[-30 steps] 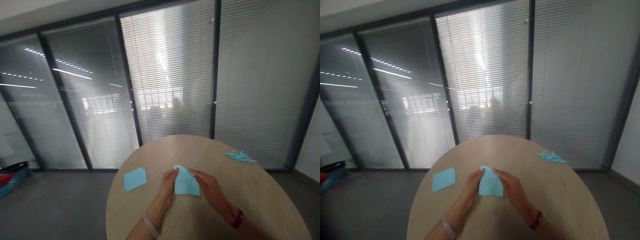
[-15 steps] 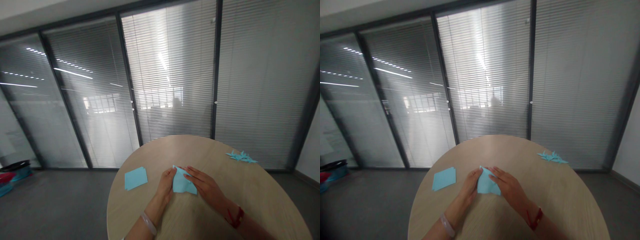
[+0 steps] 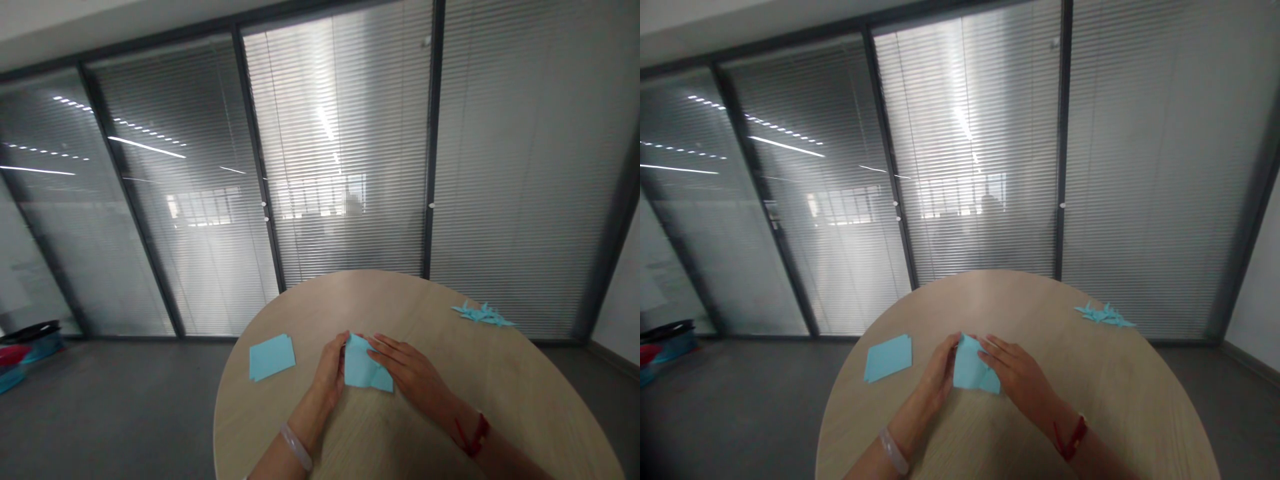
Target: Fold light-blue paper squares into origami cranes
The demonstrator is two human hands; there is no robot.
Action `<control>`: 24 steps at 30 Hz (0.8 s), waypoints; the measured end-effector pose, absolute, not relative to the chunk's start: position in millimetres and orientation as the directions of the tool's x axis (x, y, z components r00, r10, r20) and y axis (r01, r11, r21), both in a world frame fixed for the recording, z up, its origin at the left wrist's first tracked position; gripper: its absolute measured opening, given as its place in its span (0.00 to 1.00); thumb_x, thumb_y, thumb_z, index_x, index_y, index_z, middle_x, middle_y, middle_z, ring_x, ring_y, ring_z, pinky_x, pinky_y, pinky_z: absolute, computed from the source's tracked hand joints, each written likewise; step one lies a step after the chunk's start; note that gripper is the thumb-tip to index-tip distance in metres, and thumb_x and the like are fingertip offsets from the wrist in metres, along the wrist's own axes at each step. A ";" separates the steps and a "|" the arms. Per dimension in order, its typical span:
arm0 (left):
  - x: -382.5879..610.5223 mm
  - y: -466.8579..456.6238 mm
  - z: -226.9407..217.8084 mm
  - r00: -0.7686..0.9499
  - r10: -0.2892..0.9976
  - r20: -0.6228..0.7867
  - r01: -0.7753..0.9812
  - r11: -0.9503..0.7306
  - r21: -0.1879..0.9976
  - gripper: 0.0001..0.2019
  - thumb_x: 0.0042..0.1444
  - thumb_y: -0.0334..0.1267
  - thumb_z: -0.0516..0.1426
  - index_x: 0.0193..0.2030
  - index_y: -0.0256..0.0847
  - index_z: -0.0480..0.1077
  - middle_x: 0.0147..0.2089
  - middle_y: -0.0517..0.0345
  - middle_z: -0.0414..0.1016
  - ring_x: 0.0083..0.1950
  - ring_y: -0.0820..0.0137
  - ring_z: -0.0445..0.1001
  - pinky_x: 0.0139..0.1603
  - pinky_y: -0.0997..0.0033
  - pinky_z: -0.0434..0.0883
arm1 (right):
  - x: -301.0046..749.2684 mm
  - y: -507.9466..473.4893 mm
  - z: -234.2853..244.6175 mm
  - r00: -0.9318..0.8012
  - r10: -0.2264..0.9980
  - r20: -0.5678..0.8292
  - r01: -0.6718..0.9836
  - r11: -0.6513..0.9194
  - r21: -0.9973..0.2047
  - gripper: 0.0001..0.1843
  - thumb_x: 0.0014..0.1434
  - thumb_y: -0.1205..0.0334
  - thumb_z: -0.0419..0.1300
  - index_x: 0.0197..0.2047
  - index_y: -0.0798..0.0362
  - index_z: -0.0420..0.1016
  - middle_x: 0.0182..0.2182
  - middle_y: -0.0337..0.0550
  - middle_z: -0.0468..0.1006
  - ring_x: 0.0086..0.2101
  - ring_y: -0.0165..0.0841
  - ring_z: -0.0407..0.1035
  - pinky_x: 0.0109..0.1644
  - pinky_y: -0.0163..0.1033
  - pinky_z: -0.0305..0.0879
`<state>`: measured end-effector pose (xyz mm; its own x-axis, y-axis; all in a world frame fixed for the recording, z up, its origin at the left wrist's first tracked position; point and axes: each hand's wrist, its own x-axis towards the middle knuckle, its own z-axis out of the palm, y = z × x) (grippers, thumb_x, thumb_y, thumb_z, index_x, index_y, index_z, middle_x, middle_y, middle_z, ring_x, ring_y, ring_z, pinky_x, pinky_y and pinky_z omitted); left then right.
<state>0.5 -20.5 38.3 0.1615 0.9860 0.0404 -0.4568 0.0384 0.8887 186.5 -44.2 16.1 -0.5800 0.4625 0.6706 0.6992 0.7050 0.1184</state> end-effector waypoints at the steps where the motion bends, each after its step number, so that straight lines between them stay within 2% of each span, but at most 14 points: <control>1: 0.6 -21.7 39.6 0.183 0.982 0.046 -0.466 0.045 0.884 0.16 0.47 0.48 0.63 0.31 0.33 0.75 0.31 0.48 0.78 0.29 0.69 0.72 0.33 0.71 0.68 | 186.2 -43.9 15.4 -0.585 0.463 0.666 0.700 0.703 0.126 0.22 0.65 0.72 0.45 0.59 0.52 0.67 0.59 0.45 0.69 0.59 0.37 0.61 0.54 0.45 0.68; 6: 0.8 -26.6 44.0 0.241 0.970 0.019 -0.409 0.084 0.908 0.20 0.39 0.48 0.69 0.30 0.31 0.75 0.25 0.51 0.77 0.24 0.71 0.71 0.29 0.72 0.67 | 184.6 -41.3 11.5 -0.600 0.429 0.676 0.692 0.702 0.169 0.23 0.63 0.74 0.47 0.59 0.53 0.66 0.58 0.47 0.70 0.59 0.39 0.61 0.55 0.47 0.68; 10: -1.1 -26.6 44.2 0.223 0.974 0.039 -0.370 0.048 0.928 0.21 0.38 0.49 0.69 0.31 0.31 0.76 0.26 0.51 0.77 0.24 0.71 0.71 0.30 0.72 0.68 | 182.6 -45.4 16.0 -0.579 0.426 0.695 0.671 0.734 0.109 0.24 0.62 0.75 0.48 0.59 0.52 0.67 0.57 0.48 0.70 0.59 0.39 0.61 0.59 0.48 0.64; 13: -3.3 -25.2 44.7 0.196 0.978 0.077 -0.340 -0.006 0.941 0.21 0.38 0.49 0.69 0.32 0.32 0.77 0.27 0.51 0.78 0.25 0.70 0.71 0.30 0.72 0.68 | 181.0 -51.7 22.9 -0.514 0.496 0.700 0.620 0.779 -0.097 0.24 0.61 0.72 0.48 0.60 0.50 0.66 0.58 0.47 0.69 0.59 0.39 0.60 0.62 0.50 0.59; 15: -4.3 -24.2 45.0 0.176 0.979 0.098 -0.292 -0.043 0.955 0.21 0.39 0.49 0.68 0.34 0.33 0.77 0.28 0.52 0.78 0.26 0.70 0.71 0.31 0.72 0.68 | 179.9 -54.1 26.2 -0.395 0.595 0.700 0.541 0.767 -0.346 0.23 0.64 0.66 0.48 0.61 0.50 0.63 0.58 0.49 0.69 0.57 0.38 0.62 0.61 0.49 0.59; 17: -4.4 -23.6 45.0 0.177 0.978 0.112 -0.235 -0.069 0.970 0.21 0.40 0.49 0.67 0.35 0.34 0.77 0.29 0.52 0.78 0.27 0.69 0.72 0.31 0.72 0.68 | 178.7 -53.4 27.7 -0.236 0.749 0.619 0.420 0.653 -0.630 0.21 0.66 0.58 0.45 0.59 0.52 0.65 0.52 0.51 0.74 0.52 0.38 0.68 0.56 0.46 0.64; 19: -3.7 -23.5 44.6 0.197 0.972 0.132 -0.191 -0.094 0.977 0.20 0.41 0.50 0.67 0.35 0.34 0.77 0.30 0.53 0.78 0.29 0.68 0.73 0.32 0.72 0.68 | 177.2 -50.6 27.8 -0.157 0.871 0.465 0.276 0.491 -0.826 0.22 0.67 0.50 0.44 0.50 0.54 0.70 0.42 0.50 0.78 0.43 0.38 0.72 0.48 0.43 0.68; 22: -2.0 -24.3 44.0 0.241 0.958 0.156 -0.164 -0.118 0.979 0.19 0.42 0.50 0.66 0.34 0.35 0.77 0.30 0.53 0.78 0.29 0.68 0.73 0.33 0.72 0.68 | 174.8 -46.3 26.9 -0.223 0.914 0.338 0.149 0.375 -0.915 0.26 0.63 0.42 0.46 0.33 0.54 0.73 0.30 0.44 0.77 0.33 0.36 0.71 0.41 0.40 0.68; 24: -1.0 -24.8 43.6 0.271 0.949 0.162 -0.162 -0.121 0.979 0.19 0.42 0.50 0.66 0.33 0.35 0.77 0.30 0.54 0.78 0.29 0.68 0.73 0.33 0.72 0.68 | 173.5 -44.9 26.2 -0.278 0.908 0.312 0.120 0.355 -0.927 0.27 0.61 0.39 0.48 0.28 0.54 0.71 0.27 0.42 0.75 0.31 0.35 0.68 0.40 0.39 0.66</control>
<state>-1.0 -24.8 43.6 0.2709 0.9489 0.1622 -0.1621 -0.1211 0.9793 173.5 -44.9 26.2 -0.2784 0.9083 0.3122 0.1199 0.3553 -0.9270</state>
